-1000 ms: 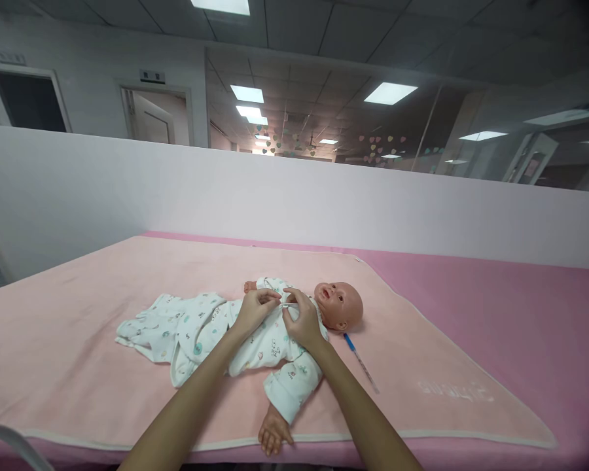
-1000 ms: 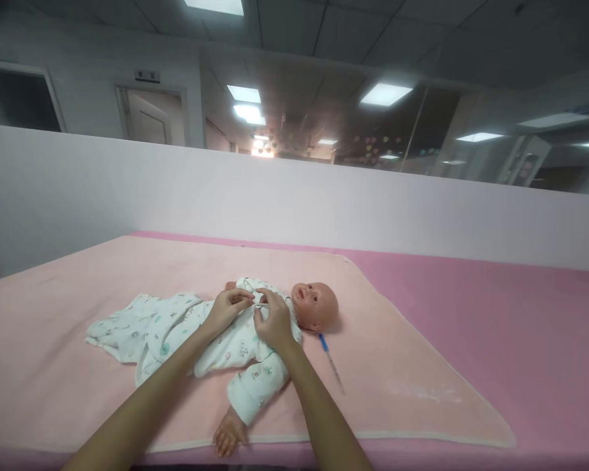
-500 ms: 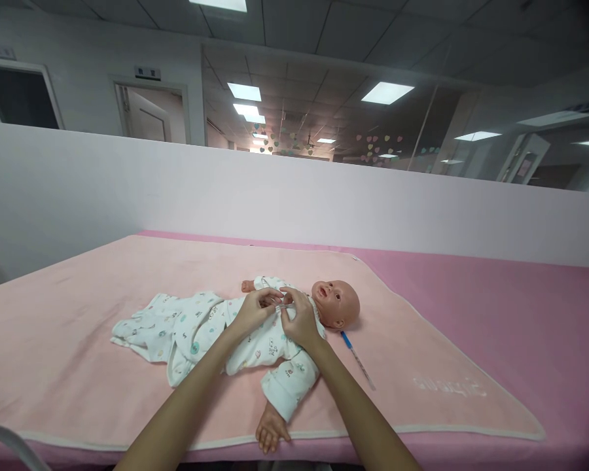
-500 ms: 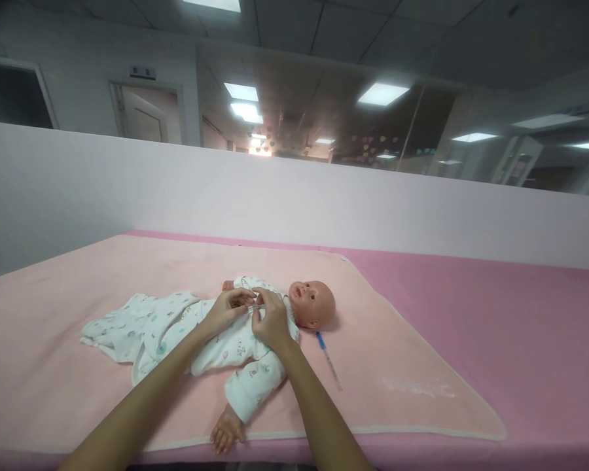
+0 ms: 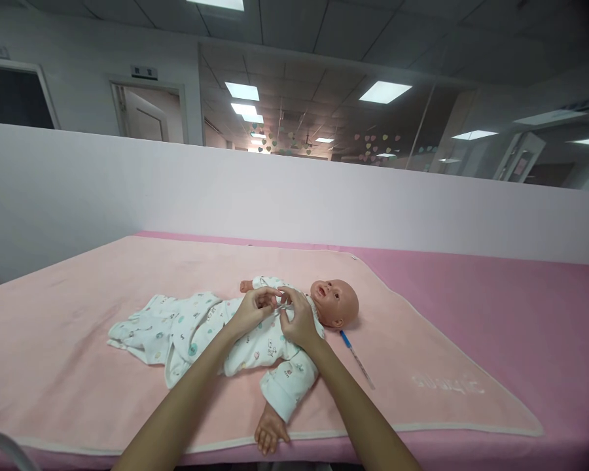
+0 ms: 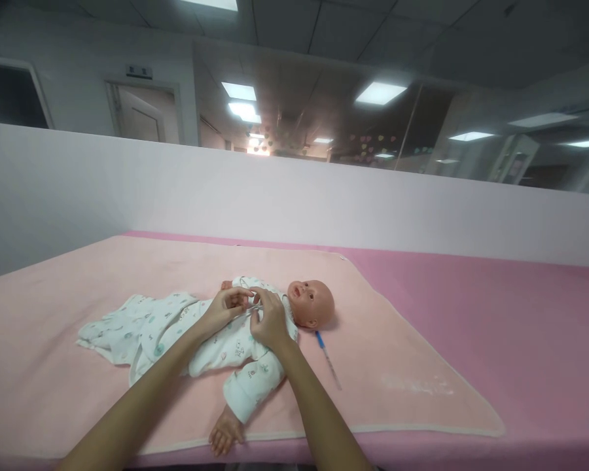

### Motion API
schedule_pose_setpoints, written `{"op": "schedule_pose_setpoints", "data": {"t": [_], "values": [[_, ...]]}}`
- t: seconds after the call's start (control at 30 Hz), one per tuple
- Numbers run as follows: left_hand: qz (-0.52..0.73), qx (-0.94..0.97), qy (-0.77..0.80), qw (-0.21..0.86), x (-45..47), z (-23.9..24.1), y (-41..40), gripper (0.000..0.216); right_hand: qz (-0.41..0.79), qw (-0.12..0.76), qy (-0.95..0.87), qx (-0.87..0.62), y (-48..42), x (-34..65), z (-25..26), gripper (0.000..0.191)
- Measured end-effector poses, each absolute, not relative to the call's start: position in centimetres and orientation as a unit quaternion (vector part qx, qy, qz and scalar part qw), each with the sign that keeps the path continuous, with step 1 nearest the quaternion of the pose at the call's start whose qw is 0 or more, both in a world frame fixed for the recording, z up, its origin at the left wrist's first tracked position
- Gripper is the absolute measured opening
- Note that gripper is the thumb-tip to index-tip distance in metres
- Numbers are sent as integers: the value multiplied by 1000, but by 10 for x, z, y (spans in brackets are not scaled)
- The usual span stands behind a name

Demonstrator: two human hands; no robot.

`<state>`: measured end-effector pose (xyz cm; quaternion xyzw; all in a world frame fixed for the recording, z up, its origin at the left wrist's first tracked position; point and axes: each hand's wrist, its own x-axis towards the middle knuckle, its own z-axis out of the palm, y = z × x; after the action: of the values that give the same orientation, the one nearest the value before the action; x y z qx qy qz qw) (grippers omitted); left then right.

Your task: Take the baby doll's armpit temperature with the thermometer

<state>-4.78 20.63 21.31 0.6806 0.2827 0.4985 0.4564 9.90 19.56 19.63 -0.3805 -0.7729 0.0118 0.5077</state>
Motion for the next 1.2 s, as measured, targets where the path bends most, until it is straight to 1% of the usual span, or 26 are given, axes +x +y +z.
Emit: {"op": "schedule_pose_setpoints", "data": {"t": [0.2,0.33,0.5,0.6,0.7,0.87,1.0,1.2], "values": [[491,679,282,467,-47,215,204,26,39,518,-771,-369,197,101,193,59],[492,673,283,474,-46,214,205,28,48,516,-774,-364,198,101,193,61],[479,653,318,492,-52,219,204,30,27,522,-768,-371,199,100,191,55],[414,648,368,524,-64,226,203,26,2,526,-766,-369,199,100,190,50],[334,680,372,536,-79,233,202,22,-33,545,-762,-349,199,101,188,45],[253,695,361,568,-94,237,202,27,-88,567,-757,-313,200,101,187,38],[239,694,362,575,-95,237,202,29,-96,568,-758,-306,199,101,188,36],[261,692,353,573,-94,236,202,26,-93,552,-765,-318,199,101,188,30]]}}
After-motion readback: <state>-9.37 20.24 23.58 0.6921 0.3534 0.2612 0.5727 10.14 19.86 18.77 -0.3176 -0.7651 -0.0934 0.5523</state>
